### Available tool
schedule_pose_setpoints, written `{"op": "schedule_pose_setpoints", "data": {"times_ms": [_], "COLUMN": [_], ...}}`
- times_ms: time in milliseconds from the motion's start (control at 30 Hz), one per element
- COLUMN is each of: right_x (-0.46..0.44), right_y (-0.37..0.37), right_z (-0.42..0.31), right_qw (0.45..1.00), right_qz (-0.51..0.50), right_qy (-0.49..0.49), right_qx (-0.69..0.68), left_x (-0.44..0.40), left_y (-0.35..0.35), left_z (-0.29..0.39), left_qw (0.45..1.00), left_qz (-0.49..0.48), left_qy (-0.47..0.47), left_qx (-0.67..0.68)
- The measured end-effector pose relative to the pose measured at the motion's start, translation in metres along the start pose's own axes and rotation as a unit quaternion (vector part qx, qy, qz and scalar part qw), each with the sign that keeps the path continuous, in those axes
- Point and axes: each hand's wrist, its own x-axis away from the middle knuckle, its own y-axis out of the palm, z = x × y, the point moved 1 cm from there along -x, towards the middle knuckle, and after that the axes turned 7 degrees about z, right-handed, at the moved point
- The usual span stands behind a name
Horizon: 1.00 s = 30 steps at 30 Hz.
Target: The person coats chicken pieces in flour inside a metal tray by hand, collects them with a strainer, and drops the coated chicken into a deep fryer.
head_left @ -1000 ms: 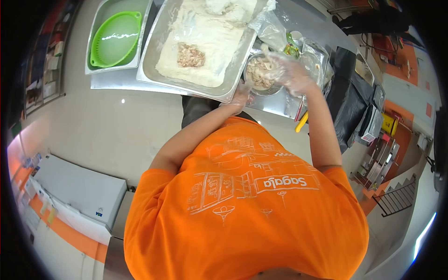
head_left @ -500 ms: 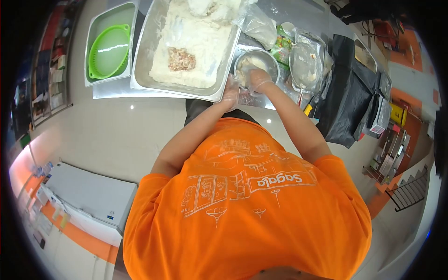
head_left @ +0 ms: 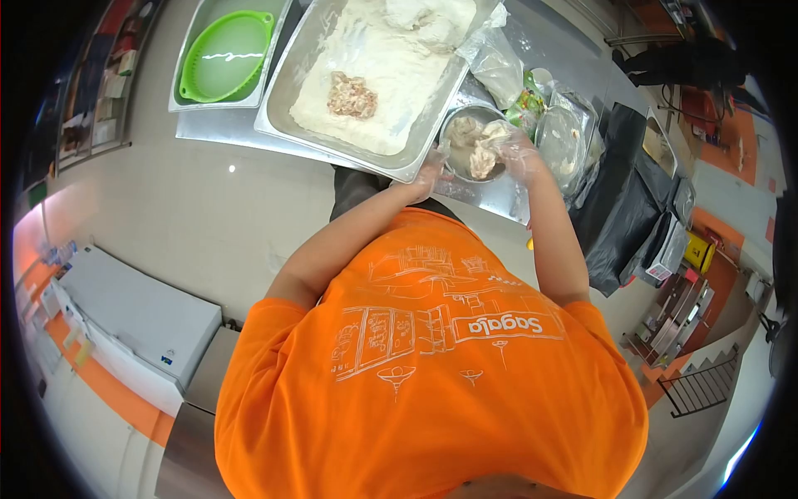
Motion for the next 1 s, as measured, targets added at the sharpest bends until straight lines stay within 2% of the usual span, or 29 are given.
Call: {"op": "schedule_pose_setpoints", "data": {"times_ms": [100, 200, 300, 400, 433, 500, 600, 633, 667, 700, 733, 800, 867, 900, 1000], "right_x": [-0.007, -0.007, -0.003, 0.009, 0.008, 0.006, -0.012, -0.015, -0.018, -0.02, -0.023, -0.026, -0.031, -0.033, -0.036], "right_y": [-0.01, -0.011, 0.002, 0.017, 0.023, 0.037, 0.049, 0.054, 0.058, 0.062, 0.066, 0.072, 0.07, 0.069, 0.044], "right_z": [0.016, 0.019, -0.003, -0.023, -0.02, -0.006, 0.016, 0.023, 0.029, 0.034, 0.039, 0.049, 0.052, 0.052, 0.054], "right_qw": [0.994, 0.972, 0.99, 0.953, 0.907, 0.769, 0.729, 0.736, 0.743, 0.749, 0.765, 0.79, 0.804, 0.807, 0.907], "right_qz": [0.028, 0.058, 0.103, 0.046, 0.065, 0.1, 0.058, 0.064, 0.072, 0.081, 0.071, 0.046, 0.058, 0.063, -0.016], "right_qy": [0.039, 0.1, 0.09, -0.068, -0.121, -0.219, -0.256, -0.25, -0.242, -0.235, -0.184, -0.084, -0.186, -0.238, -0.089], "right_qx": [-0.097, -0.205, 0.046, 0.292, 0.399, 0.592, 0.633, 0.626, 0.62, 0.614, 0.613, 0.606, 0.562, 0.537, 0.412], "left_x": [-0.007, -0.008, -0.005, 0.012, 0.008, -0.002, -0.018, -0.028, -0.04, -0.047, -0.052, -0.054, -0.026, -0.01, 0.001], "left_y": [-0.002, -0.003, -0.007, 0.002, 0.0, -0.007, 0.002, -0.005, -0.013, -0.015, -0.016, -0.014, -0.002, 0.003, 0.007], "left_z": [-0.009, -0.013, -0.005, 0.009, 0.011, 0.019, -0.007, -0.023, -0.042, -0.051, -0.056, -0.056, -0.013, 0.008, 0.007], "left_qw": [1.0, 1.0, 0.997, 0.997, 0.995, 0.983, 0.995, 0.959, 0.887, 0.865, 0.841, 0.935, 0.988, 0.996, 0.999], "left_qz": [-0.024, -0.025, -0.059, -0.008, -0.037, -0.096, -0.026, 0.021, 0.063, 0.066, 0.07, 0.004, -0.041, -0.064, -0.038], "left_qy": [-0.018, 0.008, 0.039, 0.064, 0.048, 0.017, 0.045, 0.173, 0.295, 0.325, 0.353, 0.223, 0.069, -0.012, -0.013], "left_qx": [-0.002, 0.003, -0.027, -0.038, -0.077, -0.153, -0.088, -0.223, -0.349, -0.377, -0.404, -0.277, -0.134, -0.058, 0.021]}}
